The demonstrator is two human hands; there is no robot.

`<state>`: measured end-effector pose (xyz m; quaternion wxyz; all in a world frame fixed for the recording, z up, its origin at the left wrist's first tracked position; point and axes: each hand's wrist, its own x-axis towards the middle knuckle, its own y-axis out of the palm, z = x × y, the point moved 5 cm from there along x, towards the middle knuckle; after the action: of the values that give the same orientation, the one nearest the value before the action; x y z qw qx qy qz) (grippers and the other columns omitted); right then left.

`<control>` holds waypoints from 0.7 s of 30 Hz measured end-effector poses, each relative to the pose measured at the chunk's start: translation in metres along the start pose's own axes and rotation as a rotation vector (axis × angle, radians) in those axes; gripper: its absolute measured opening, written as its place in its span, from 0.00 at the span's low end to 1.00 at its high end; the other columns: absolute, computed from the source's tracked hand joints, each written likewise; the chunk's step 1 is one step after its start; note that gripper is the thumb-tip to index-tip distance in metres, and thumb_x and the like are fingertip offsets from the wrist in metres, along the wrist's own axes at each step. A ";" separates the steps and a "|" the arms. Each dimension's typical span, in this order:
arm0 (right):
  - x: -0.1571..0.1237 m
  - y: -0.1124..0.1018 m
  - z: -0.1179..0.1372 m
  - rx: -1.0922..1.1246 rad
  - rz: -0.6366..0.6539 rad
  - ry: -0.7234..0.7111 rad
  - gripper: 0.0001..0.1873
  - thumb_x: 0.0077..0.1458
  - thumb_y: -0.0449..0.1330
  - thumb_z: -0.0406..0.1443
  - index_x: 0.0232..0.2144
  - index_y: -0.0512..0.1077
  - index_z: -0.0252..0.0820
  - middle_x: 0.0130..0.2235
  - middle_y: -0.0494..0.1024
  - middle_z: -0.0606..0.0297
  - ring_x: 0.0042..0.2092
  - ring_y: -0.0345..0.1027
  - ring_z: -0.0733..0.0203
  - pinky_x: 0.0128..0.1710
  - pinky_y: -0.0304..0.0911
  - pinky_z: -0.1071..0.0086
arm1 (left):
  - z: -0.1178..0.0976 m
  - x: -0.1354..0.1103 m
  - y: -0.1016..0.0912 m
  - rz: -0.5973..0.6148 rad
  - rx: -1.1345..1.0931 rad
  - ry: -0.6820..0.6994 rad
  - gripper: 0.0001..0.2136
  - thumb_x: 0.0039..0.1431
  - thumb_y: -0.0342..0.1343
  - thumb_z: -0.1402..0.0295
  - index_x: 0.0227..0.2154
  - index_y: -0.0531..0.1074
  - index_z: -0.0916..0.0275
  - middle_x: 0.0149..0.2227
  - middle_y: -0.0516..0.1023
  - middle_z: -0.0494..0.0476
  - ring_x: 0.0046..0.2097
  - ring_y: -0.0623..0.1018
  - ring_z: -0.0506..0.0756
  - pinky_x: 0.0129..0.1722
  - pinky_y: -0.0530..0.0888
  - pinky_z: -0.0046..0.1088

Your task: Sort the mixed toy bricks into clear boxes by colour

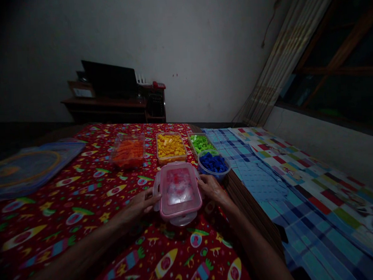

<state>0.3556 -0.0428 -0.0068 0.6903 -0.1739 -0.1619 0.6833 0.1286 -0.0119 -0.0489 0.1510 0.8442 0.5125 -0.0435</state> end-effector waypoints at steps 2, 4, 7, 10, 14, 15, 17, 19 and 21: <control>0.000 -0.002 -0.003 -0.032 -0.037 -0.001 0.24 0.55 0.50 0.47 0.39 0.75 0.33 0.37 0.79 0.60 0.34 0.70 0.58 0.32 0.63 0.70 | 0.002 0.000 0.002 0.006 -0.007 -0.015 0.24 0.37 0.67 0.52 0.35 0.72 0.64 0.33 0.79 0.57 0.32 0.78 0.55 0.30 0.73 0.26; 0.001 -0.001 -0.007 -0.053 -0.045 -0.012 0.24 0.56 0.50 0.46 0.40 0.75 0.33 0.38 0.79 0.60 0.36 0.71 0.57 0.33 0.64 0.69 | 0.004 0.000 0.003 -0.002 -0.036 -0.046 0.26 0.36 0.68 0.52 0.36 0.71 0.63 0.32 0.79 0.57 0.31 0.78 0.55 0.29 0.73 0.27; 0.005 0.002 -0.013 -0.059 -0.008 -0.035 0.24 0.58 0.48 0.45 0.42 0.75 0.33 0.39 0.79 0.60 0.37 0.72 0.56 0.34 0.66 0.68 | 0.005 -0.003 0.006 -0.017 -0.081 -0.088 0.29 0.33 0.69 0.52 0.37 0.70 0.64 0.33 0.80 0.58 0.33 0.79 0.56 0.32 0.74 0.28; 0.006 0.002 -0.015 -0.106 -0.006 -0.071 0.24 0.59 0.46 0.44 0.44 0.74 0.34 0.40 0.79 0.60 0.39 0.72 0.54 0.36 0.67 0.66 | 0.004 -0.004 0.008 -0.029 -0.085 -0.096 0.30 0.33 0.69 0.51 0.38 0.69 0.64 0.34 0.80 0.57 0.32 0.79 0.55 0.32 0.75 0.28; -0.006 -0.003 -0.001 -0.482 -0.131 -0.143 0.21 0.60 0.46 0.37 0.49 0.71 0.35 0.42 0.78 0.56 0.42 0.72 0.53 0.42 0.67 0.61 | 0.000 -0.004 0.007 -0.076 -0.115 -0.084 0.32 0.28 0.72 0.54 0.38 0.68 0.62 0.38 0.80 0.57 0.36 0.80 0.56 0.34 0.76 0.28; -0.010 -0.003 0.007 -0.589 -0.173 -0.157 0.21 0.59 0.47 0.34 0.52 0.68 0.34 0.43 0.77 0.52 0.43 0.72 0.52 0.44 0.67 0.59 | -0.002 -0.004 0.007 -0.075 -0.130 -0.086 0.32 0.27 0.72 0.55 0.38 0.68 0.62 0.38 0.80 0.57 0.38 0.80 0.57 0.35 0.76 0.28; -0.017 0.000 0.026 -0.770 -0.233 -0.198 0.24 0.57 0.47 0.29 0.56 0.63 0.32 0.49 0.74 0.46 0.48 0.70 0.50 0.48 0.65 0.56 | -0.003 -0.004 0.007 -0.063 -0.146 -0.093 0.32 0.27 0.73 0.57 0.37 0.67 0.62 0.40 0.79 0.59 0.40 0.79 0.58 0.37 0.76 0.29; -0.017 0.010 0.049 -0.908 -0.243 -0.319 0.25 0.59 0.46 0.30 0.58 0.60 0.31 0.56 0.66 0.42 0.56 0.63 0.49 0.53 0.61 0.55 | -0.004 -0.003 0.007 -0.058 -0.151 -0.093 0.32 0.28 0.73 0.57 0.38 0.67 0.63 0.42 0.79 0.60 0.42 0.79 0.58 0.40 0.76 0.30; -0.012 0.025 0.068 -0.964 -0.184 -0.493 0.27 0.61 0.47 0.36 0.60 0.57 0.31 0.63 0.56 0.42 0.64 0.49 0.49 0.60 0.53 0.54 | -0.003 -0.002 0.006 -0.052 -0.146 -0.083 0.32 0.29 0.72 0.56 0.38 0.67 0.63 0.43 0.79 0.61 0.42 0.79 0.59 0.41 0.75 0.31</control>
<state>0.3018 -0.0533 0.0424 0.5309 -0.2901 -0.6281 0.4894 0.1323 -0.0156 -0.0442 0.2323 0.8148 0.5294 -0.0449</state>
